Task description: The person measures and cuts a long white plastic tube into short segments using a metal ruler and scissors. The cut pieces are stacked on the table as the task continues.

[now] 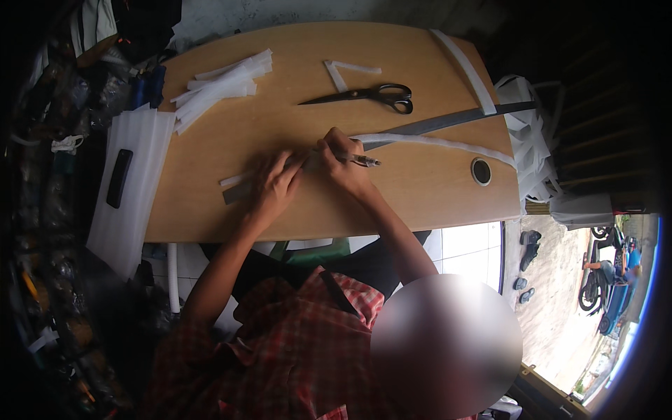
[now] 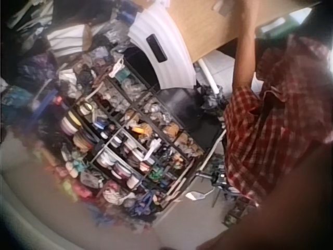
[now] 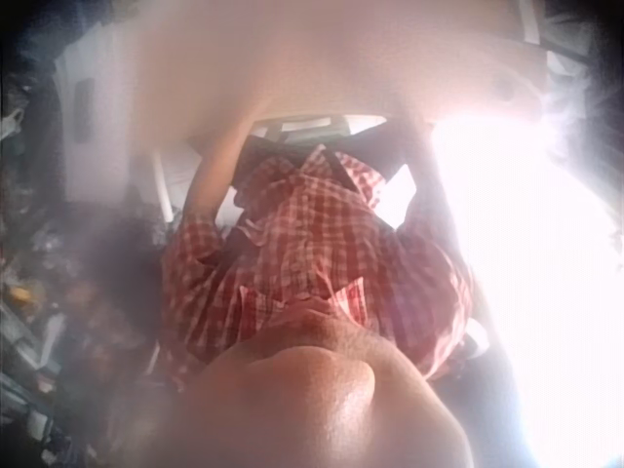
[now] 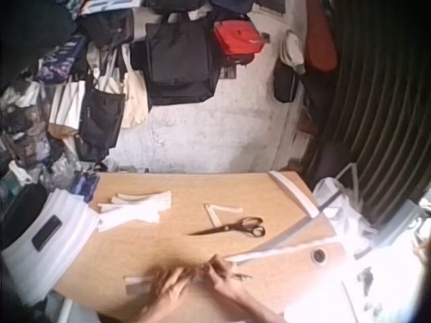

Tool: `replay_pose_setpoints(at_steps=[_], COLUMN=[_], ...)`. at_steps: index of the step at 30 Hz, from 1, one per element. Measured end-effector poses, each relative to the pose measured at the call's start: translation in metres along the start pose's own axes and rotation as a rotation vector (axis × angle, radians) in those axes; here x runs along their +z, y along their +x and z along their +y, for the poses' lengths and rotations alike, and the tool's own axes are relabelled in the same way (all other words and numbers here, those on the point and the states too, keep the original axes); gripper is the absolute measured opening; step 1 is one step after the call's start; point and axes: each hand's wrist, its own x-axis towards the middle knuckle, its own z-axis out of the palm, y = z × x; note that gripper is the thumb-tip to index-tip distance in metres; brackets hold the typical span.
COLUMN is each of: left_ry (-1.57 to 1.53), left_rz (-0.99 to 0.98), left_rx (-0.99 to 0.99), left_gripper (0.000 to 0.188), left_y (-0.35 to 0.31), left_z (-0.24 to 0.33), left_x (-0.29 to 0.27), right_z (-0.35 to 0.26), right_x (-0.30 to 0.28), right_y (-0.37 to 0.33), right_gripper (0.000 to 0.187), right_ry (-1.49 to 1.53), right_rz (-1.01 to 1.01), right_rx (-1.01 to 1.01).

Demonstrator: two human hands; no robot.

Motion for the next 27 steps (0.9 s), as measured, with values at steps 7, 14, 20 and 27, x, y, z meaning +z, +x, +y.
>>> replay_pose_setpoints(at_steps=[7, 14, 20, 27], left_ry=[-0.008, 0.003, 0.003, -0.015], left_rz=[-0.008, -0.024, -0.033, -0.039], left_rx=[-0.022, -0.028, -0.017, -0.029], left_gripper=[0.029, 0.030, 0.032, 0.033], left_y=[-0.001, -0.002, 0.000, 0.003], left_z=[0.001, 0.001, 0.000, 0.002], left_x=[-0.001, 0.000, 0.001, 0.001], right_z=[0.011, 0.007, 0.011, 0.001], right_x=[0.013, 0.011, 0.011, 0.006], right_y=[0.006, 0.006, 0.009, 0.008], right_gripper=[0.026, 0.023, 0.022, 0.020], right_ry=[-0.167, -0.170, -0.220, -0.117], right_rz=[0.012, -0.032, -0.047, -0.026], right_rx=[-0.048, -0.043, -0.119, -0.005])
